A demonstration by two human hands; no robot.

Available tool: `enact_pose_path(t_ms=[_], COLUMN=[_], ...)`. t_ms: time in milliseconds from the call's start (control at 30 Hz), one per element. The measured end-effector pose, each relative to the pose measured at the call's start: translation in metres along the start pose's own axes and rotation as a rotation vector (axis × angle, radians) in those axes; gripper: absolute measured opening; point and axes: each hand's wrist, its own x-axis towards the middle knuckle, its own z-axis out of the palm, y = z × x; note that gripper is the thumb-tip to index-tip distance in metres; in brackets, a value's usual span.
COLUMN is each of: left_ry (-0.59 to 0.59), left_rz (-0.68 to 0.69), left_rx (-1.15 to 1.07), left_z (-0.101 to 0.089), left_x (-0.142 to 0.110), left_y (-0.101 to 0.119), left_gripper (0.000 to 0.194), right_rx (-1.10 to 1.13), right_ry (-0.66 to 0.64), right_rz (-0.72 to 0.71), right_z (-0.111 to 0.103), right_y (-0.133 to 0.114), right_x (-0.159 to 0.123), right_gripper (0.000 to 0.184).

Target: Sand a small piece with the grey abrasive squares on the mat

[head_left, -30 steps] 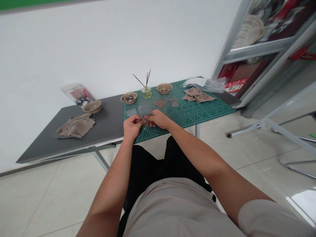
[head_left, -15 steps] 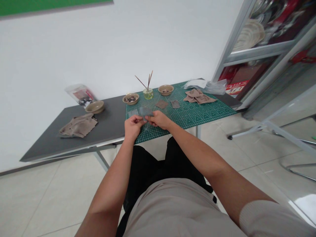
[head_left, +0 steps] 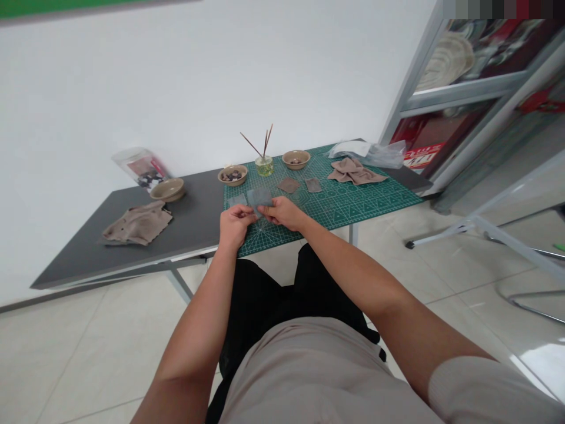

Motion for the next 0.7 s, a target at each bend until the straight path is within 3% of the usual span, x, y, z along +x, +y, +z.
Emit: enact_pose_path(t_ms=[200,433,700], left_ry=[-0.037,-0.016,-0.042], left_rz=[0.104,-0.02,0.024], left_rx=[0.176,-0.062,0.058], left_z=[0.003,0.0017,0.0012], left_x=[-0.0063,0.0008,-0.0044], left_y=[0.0071,0.0008,0.0053], left_gripper=[0.012,0.02,0.017], right_rx=[-0.122,-0.027,-0.092], right_ry=[0.021,0.01,0.016], right_rz=[-0.038,-0.018,-0.051], right_z=[0.0001,-0.0008,-0.0006], right_y=[0.0033,0.0044,0.0046], right_x=[0.0,0.003,0.0007], right_gripper=[0.045,0.047,0.044])
